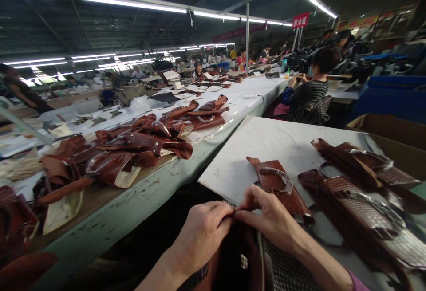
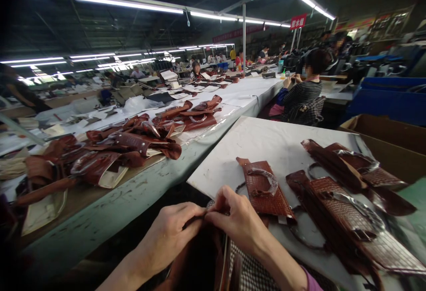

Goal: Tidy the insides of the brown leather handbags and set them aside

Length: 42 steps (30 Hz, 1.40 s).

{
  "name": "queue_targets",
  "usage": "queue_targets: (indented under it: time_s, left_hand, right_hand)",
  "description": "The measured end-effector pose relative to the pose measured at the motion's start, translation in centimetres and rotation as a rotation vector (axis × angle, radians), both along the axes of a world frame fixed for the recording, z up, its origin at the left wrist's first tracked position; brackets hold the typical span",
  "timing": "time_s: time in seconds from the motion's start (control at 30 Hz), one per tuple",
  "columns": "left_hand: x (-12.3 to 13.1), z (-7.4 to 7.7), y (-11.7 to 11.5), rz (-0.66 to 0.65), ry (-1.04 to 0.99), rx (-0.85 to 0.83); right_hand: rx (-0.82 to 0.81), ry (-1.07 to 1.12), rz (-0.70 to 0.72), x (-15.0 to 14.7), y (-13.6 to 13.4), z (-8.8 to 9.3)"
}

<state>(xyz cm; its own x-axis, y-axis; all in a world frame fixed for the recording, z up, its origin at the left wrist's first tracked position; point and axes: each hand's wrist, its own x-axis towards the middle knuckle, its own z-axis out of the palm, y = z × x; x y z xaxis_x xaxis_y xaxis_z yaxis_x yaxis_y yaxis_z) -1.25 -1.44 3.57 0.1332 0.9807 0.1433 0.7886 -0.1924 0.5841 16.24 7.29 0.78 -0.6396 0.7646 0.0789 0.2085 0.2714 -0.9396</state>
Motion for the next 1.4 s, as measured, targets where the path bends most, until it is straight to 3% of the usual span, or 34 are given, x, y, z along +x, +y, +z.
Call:
queue_targets:
  time_s: [0.07,0.13,0.2,0.33,0.47,0.6,0.73,0.9,1.03,1.13,1.23,1.4]
  left_hand:
    - [-0.2,-0.2,0.1,0.001,0.029,0.043]
    - [-0.4,-0.1,0.2,0.029,0.033,0.045]
    - [-0.6,0.0,0.3,0.077,0.048,0.030]
    - [-0.7,0.3,0.6,0.162,0.105,0.021]
    - [-0.4,1.2,0.4,0.187,0.155,0.000]
    - [0.3,2.2,-0.2,0.192,0.231,-0.115]
    - [0.8,2.6,-0.5,0.133,0.245,-0.174]
    - [0.4,3.3,-0.3,-0.106,-0.019,-0.268]
    - [0.5,3.5,0.3,-0.219,-0.025,-0.325]
    - [1.0,3.0,1.1,-0.233,0.037,-0.270]
    - [1.6,2.3,1.8,-0.270,0.072,-0.190]
    - [1.8,1.4,2.6,-0.358,0.016,-0.086]
  right_hand:
    - [-0.074,0.050,0.010,1.0,0.5,0.4]
    - [-0.021,0.040,-0.037,1.8,-0.1,0.9]
    - [0.168,0.005,-0.032,2.1,-1.9,1.1]
    - [0.697,0.212,0.180,1.7,-6.0,-0.4]
    - [0.861,-0.021,0.225,3.3,-5.8,-1.7]
    - [0.734,-0.057,0.156,6.2,-3.8,-2.3]
    - [0.537,0.052,0.050,6.9,-4.8,-3.7]
    - [0.186,0.119,-0.260,5.7,-7.2,-5.4]
    - [-0.057,0.136,-0.231,5.4,-7.4,-5.8]
    - [-0.082,0.025,-0.192,5.7,-7.2,-5.7]
    - [-0.045,-0.054,-0.241,5.9,-7.1,-5.5]
    - [-0.047,-0.045,-0.255,5.7,-6.8,-5.2]
